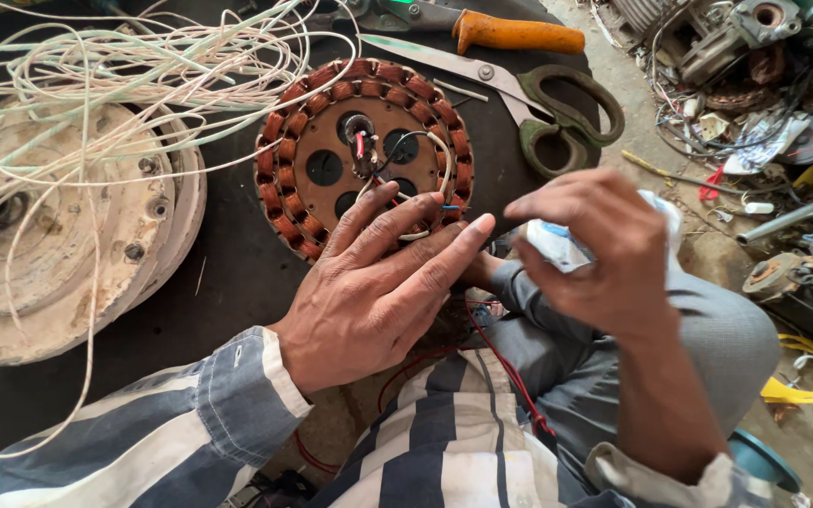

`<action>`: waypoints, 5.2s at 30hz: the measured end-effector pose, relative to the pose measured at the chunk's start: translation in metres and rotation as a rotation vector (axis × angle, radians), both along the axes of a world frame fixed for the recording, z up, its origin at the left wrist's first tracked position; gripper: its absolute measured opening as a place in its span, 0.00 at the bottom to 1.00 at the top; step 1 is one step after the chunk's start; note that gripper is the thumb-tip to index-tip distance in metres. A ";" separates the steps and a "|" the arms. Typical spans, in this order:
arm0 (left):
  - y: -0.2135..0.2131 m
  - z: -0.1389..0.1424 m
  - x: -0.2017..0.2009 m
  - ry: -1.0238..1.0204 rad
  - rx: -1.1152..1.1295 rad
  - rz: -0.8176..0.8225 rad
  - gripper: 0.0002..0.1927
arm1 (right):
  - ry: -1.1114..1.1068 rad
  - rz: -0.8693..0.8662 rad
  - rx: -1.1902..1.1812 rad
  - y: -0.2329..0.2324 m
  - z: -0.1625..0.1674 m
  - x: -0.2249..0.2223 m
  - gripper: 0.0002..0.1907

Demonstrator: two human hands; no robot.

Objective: The person sits on the floor repairing a fan motor stator, stripping insulation from wire ends and twisting the wires together by hand. They use scissors to trim the wires and press the connected wires into the copper winding.

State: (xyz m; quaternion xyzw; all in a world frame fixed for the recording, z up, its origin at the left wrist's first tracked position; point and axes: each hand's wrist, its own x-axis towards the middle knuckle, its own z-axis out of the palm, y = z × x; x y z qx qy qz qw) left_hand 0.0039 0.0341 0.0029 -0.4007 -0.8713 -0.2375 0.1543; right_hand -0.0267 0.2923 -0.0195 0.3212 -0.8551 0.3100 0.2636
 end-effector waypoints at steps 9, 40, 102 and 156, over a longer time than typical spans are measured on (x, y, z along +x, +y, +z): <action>-0.001 0.000 0.001 -0.008 0.006 -0.022 0.29 | 0.120 -0.088 0.077 -0.023 -0.018 0.009 0.11; -0.001 -0.001 0.001 -0.006 0.007 -0.024 0.30 | -0.023 -0.079 -0.081 -0.030 -0.019 0.016 0.16; -0.002 -0.002 0.000 -0.007 -0.016 -0.026 0.31 | -1.070 0.143 -0.893 -0.019 -0.048 0.010 0.13; -0.003 -0.003 0.001 -0.007 -0.032 -0.031 0.33 | 0.124 -0.108 -0.014 -0.025 -0.026 0.018 0.10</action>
